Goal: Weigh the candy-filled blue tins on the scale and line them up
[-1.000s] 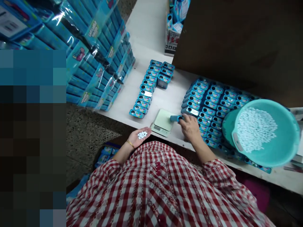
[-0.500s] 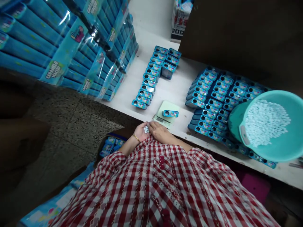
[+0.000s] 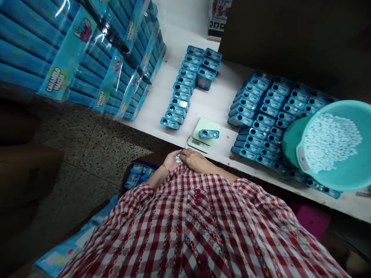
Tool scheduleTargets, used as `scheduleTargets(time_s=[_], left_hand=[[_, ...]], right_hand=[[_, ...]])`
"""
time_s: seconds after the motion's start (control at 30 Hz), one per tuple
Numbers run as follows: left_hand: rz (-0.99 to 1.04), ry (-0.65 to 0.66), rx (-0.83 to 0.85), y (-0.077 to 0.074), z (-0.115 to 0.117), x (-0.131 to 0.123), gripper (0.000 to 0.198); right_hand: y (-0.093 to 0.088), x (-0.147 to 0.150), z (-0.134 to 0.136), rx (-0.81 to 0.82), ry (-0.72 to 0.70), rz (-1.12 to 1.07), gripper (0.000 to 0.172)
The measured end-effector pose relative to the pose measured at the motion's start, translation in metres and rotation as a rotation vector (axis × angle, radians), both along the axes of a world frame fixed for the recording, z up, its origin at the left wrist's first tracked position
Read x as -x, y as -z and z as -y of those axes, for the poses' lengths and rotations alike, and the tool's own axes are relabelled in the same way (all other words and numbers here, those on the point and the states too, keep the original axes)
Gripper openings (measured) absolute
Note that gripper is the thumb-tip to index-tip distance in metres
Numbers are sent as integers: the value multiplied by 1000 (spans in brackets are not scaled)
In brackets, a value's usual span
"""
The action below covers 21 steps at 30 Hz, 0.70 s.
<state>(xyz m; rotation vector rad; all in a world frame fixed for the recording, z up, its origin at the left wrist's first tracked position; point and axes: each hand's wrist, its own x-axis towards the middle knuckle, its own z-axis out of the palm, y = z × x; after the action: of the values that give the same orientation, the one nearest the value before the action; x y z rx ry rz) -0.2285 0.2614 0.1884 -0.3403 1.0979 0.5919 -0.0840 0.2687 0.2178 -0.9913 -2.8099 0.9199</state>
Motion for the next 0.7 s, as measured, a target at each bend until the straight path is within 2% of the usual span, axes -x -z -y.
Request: scheduleTargets(time_s=[0.1,0.27,0.53,0.7], left_hand=[[0,-1,4,-1,1,-1,22],[31,-23,-2,-10,-5,-11,26],[92,-82,-131,-25,-42,-45,22],[72,-114,-183,-34,-59,-66,22]], right_hand=[[1,-1,1,19,46,14,18],[2,-8,-1,92,107,-34,19],[-5,-39,-30,68,266,-129,16],[-6,-60,-44,4,414,-170,19]])
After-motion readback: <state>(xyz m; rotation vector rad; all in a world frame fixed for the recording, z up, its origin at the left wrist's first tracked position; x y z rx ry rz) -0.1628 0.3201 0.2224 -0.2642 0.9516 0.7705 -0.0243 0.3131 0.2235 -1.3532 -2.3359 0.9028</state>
